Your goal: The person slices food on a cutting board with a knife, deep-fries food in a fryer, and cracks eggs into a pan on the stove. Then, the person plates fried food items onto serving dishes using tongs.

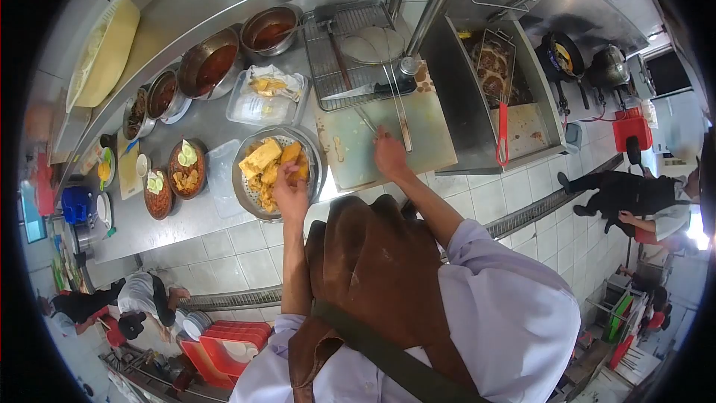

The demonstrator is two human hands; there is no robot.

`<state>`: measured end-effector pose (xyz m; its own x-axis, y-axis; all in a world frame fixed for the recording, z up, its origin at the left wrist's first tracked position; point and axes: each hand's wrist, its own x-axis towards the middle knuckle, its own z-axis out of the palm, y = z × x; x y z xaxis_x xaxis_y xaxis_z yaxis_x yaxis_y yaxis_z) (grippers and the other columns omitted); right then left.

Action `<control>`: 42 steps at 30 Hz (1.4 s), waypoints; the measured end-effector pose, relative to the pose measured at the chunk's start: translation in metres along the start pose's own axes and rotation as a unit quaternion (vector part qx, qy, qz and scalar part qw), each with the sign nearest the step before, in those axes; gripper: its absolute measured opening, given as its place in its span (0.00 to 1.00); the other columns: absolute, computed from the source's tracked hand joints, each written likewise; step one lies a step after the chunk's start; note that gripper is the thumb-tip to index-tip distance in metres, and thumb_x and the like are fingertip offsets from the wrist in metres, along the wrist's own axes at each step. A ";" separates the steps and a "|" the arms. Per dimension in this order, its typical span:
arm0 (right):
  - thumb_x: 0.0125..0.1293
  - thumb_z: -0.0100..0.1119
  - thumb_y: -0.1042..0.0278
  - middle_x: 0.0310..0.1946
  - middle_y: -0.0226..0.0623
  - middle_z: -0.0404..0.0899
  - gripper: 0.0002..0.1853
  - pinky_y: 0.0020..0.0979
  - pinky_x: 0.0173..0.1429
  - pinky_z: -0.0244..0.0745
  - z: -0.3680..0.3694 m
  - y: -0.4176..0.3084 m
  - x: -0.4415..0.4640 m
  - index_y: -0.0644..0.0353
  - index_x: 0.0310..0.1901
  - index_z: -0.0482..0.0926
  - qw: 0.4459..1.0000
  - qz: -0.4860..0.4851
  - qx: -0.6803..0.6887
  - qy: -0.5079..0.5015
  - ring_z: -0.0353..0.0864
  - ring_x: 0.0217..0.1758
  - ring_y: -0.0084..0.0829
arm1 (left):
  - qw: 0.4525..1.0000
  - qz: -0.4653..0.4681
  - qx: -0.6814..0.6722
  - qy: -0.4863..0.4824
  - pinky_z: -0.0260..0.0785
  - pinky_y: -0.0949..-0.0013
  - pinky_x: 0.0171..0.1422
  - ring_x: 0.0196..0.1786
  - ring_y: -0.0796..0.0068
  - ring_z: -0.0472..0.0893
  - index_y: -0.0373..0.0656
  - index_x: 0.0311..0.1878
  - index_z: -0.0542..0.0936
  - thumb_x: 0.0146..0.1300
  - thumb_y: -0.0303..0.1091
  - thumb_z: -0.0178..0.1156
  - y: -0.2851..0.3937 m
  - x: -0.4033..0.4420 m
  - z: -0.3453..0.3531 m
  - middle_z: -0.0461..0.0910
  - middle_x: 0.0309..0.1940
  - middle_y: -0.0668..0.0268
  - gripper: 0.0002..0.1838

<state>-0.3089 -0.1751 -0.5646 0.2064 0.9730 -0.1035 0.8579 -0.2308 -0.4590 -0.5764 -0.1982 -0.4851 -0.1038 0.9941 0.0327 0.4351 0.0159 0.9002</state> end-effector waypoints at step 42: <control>0.71 0.52 0.64 0.39 0.57 0.81 0.23 0.53 0.44 0.78 0.006 -0.002 -0.001 0.67 0.63 0.67 1.000 -0.006 0.019 0.024 0.83 0.40 0.58 | 0.999 0.021 0.018 0.021 0.72 0.72 0.39 0.37 0.74 0.81 0.40 0.56 0.76 0.56 0.15 0.57 -0.015 -0.001 -0.012 0.82 0.44 0.62 0.23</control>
<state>-0.3134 -0.1759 -0.5690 0.2193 0.9741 -0.0555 0.8417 -0.2177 -0.4940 -0.5936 -0.2006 -0.4930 -0.1229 0.9884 0.0891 0.4711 -0.0209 0.8818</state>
